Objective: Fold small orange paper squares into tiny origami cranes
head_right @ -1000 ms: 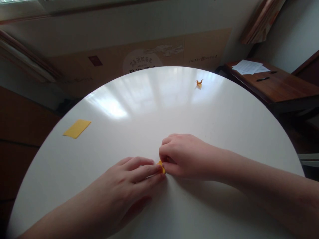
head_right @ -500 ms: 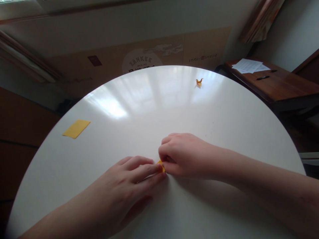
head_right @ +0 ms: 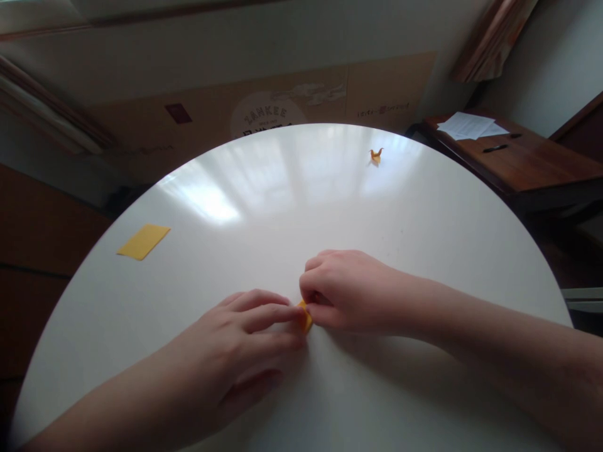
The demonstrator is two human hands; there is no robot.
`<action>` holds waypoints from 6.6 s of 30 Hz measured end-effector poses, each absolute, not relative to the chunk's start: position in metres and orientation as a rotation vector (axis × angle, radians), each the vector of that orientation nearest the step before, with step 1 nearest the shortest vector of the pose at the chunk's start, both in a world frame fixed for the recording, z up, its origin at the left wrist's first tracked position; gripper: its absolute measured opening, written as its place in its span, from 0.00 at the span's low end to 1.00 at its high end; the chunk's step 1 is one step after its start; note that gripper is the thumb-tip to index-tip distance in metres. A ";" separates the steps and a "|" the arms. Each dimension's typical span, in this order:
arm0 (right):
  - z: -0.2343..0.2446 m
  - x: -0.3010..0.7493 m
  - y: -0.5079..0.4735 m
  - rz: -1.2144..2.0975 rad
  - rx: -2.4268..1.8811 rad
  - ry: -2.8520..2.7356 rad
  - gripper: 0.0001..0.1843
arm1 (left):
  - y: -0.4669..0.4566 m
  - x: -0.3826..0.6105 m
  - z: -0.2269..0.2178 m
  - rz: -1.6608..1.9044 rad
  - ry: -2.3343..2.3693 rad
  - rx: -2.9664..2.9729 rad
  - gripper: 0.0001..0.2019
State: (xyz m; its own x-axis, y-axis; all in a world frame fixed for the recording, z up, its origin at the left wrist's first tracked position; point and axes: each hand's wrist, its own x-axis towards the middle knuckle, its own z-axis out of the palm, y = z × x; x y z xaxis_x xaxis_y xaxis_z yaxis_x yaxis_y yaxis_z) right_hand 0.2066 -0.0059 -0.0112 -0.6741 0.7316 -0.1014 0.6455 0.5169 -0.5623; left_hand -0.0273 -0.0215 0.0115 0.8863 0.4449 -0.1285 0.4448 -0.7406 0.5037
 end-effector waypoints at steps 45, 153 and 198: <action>-0.010 0.210 -0.006 0.901 -1.157 -2.594 0.06 | -0.023 -0.027 0.007 -0.002 0.636 2.613 0.17; -0.006 0.211 -0.012 0.854 -1.497 -2.457 0.07 | -0.028 -0.028 0.002 -0.063 0.648 2.655 0.21; -0.058 0.237 0.047 0.368 -1.300 -1.853 0.23 | 0.039 -0.070 -0.027 1.220 1.464 2.022 0.07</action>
